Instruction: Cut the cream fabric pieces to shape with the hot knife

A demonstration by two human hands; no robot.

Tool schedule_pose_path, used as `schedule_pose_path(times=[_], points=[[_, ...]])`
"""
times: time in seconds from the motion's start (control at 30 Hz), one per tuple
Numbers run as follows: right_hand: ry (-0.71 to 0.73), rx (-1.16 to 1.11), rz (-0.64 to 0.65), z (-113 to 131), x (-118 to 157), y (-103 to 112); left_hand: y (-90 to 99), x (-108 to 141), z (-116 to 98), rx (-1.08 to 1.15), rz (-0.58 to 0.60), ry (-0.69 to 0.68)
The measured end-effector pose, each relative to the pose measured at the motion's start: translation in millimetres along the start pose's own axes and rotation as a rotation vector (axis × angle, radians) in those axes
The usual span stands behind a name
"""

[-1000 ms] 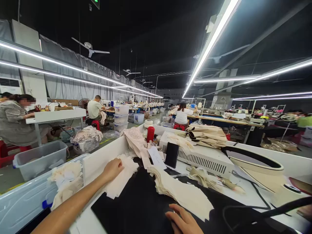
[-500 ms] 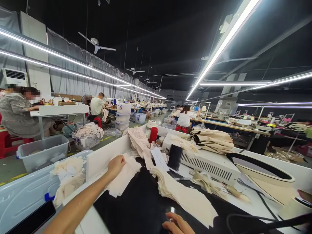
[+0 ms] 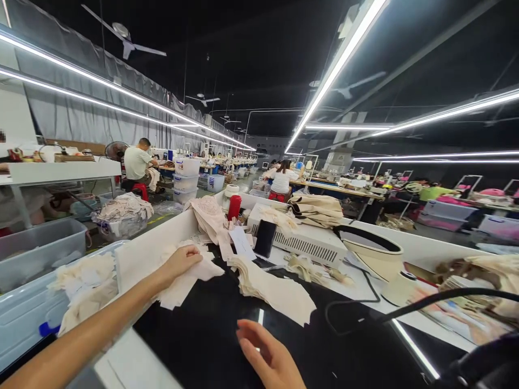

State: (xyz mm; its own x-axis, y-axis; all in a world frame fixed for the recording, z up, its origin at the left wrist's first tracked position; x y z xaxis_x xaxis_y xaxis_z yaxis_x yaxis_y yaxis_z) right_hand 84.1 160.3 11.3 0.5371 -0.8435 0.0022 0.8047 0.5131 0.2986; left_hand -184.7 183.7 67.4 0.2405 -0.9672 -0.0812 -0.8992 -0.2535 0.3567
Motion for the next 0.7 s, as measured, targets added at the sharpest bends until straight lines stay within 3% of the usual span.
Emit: schedule_pose_path(times=[0.17, 0.23, 0.43, 0.7], points=[[-0.436, -0.774, 0.067, -10.4, 18.1, -34.4, -66.1, 56.5, -23.0, 0.277, 0.314, 0.095], [-0.466, -0.896, 0.097, -1.7, 25.1, -39.7, -86.2, 73.7, -24.5, 0.33, 0.409, 0.149], [-0.382, -0.782, 0.093, 6.6, 40.2, -28.0, -117.5, 97.4, -13.7, 0.373, 0.535, 0.243], [-0.321, -0.583, 0.132, -15.6, 45.3, -28.4, -125.3, 99.6, -15.9, 0.338, 0.506, 0.138]])
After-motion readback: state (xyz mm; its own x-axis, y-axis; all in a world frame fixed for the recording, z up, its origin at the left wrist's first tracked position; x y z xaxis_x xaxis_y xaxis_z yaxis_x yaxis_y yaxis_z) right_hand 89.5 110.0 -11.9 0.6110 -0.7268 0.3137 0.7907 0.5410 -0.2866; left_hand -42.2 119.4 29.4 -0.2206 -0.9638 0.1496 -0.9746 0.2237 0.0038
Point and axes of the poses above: each hand's wrist, its own x-axis away from the middle knuckle, its own y-axis out of the back of the hand, z = x × y, the point moved 9 cm from there along -x, towards the middle knuckle, and after that the axes turned 5 degrees about -y, right-handed, at the moved point
